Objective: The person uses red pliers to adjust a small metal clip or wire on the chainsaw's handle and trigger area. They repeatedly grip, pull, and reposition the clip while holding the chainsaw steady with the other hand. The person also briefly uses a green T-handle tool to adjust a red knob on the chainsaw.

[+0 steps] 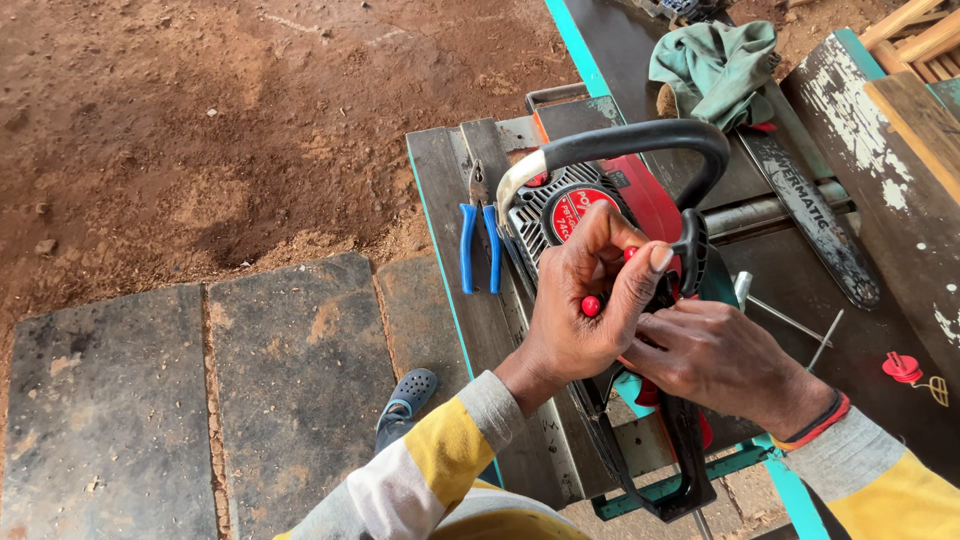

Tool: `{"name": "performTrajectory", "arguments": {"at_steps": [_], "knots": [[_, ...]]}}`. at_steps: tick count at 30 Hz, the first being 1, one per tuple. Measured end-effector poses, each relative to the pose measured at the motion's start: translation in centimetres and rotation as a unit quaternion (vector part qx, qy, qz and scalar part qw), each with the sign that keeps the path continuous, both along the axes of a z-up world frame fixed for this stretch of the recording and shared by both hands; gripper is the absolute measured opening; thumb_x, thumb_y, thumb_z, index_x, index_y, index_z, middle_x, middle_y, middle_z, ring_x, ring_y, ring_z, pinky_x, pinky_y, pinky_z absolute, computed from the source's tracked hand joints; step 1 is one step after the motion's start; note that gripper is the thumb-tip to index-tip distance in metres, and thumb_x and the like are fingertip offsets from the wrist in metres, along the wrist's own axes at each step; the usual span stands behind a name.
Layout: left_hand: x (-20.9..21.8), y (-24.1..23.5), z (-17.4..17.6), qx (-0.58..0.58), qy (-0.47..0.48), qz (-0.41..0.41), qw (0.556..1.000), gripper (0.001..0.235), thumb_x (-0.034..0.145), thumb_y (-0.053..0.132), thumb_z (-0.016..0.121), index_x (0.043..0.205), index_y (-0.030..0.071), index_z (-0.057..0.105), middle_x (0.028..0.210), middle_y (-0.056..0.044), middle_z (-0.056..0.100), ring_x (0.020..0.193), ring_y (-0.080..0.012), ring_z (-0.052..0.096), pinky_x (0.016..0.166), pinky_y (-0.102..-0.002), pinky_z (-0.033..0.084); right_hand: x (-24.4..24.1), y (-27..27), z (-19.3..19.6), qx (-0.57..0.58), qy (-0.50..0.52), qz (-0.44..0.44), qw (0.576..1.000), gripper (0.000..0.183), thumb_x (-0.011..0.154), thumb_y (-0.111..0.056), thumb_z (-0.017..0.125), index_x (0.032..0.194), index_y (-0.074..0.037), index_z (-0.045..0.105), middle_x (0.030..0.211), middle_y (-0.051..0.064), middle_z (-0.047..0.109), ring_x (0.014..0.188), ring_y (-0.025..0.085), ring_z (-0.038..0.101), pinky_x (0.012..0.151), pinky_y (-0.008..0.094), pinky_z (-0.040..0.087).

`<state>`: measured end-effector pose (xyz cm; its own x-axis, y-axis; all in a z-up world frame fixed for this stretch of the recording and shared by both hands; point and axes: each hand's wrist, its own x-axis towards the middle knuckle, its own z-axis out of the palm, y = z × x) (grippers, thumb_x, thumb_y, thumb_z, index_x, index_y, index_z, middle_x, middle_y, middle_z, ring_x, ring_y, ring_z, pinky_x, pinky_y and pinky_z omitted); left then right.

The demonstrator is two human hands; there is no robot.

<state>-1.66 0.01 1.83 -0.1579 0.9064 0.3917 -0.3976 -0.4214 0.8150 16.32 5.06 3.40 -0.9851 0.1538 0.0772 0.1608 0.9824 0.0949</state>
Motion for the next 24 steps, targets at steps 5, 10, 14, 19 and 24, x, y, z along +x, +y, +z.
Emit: {"name": "performTrajectory", "arguments": {"at_steps": [5,10,14,19,24], "knots": [[0.1,-0.12,0.07,0.019,-0.001,-0.011,1.0,0.018,0.108,0.015,0.065,0.102,0.003,0.053,0.081,0.003,0.06,0.077,0.0018,0.057,0.072,-0.018,0.048,0.04,0.18,-0.07,-0.012,0.012,0.002,1.0,0.027,0.071,-0.015,0.073,0.097,-0.015,0.068,0.085,0.0,0.064,0.071,0.022,0.067,0.061,0.038,0.056],[0.15,-0.6,0.17,0.02,0.048,0.005,0.999,0.019,0.108,0.016,0.066,0.101,0.003,0.053,0.078,0.001,0.062,0.075,0.0018,0.056,0.071,-0.018,0.048,0.09,0.24,-0.28,-0.017,0.038,0.002,0.999,0.027,0.068,-0.012,0.073,0.095,-0.013,0.067,0.084,0.002,0.064,0.078,0.024,0.07,0.064,0.041,0.057],[0.15,-0.62,0.2,0.023,0.059,0.019,0.998,0.02,0.107,0.016,0.066,0.1,0.003,0.054,0.077,0.001,0.061,0.073,0.0019,0.054,0.068,-0.018,0.047,0.0,0.36,-0.51,-0.018,0.038,-0.014,0.999,0.022,0.071,-0.01,0.074,0.091,-0.011,0.066,0.08,0.002,0.064,0.076,0.024,0.07,0.061,0.041,0.057],[0.27,-0.5,0.07,0.027,0.044,0.015,0.999,0.02,0.108,0.017,0.066,0.101,0.003,0.054,0.076,0.002,0.059,0.072,0.0026,0.053,0.068,-0.019,0.046,-0.19,0.49,-0.62,-0.037,0.027,-0.024,0.999,0.017,0.07,-0.012,0.075,0.084,-0.013,0.067,0.076,0.003,0.065,0.072,0.024,0.07,0.058,0.042,0.057],[0.28,-0.17,0.05,-0.006,0.055,0.041,0.998,0.023,0.107,0.017,0.067,0.094,0.004,0.052,0.068,0.006,0.052,0.067,0.0034,0.044,0.058,-0.018,0.036,-0.71,0.33,-0.31,-0.093,0.049,-0.086,0.991,0.014,0.076,-0.02,0.077,0.081,-0.011,0.069,0.072,0.004,0.066,0.067,0.026,0.069,0.058,0.042,0.056]]}}
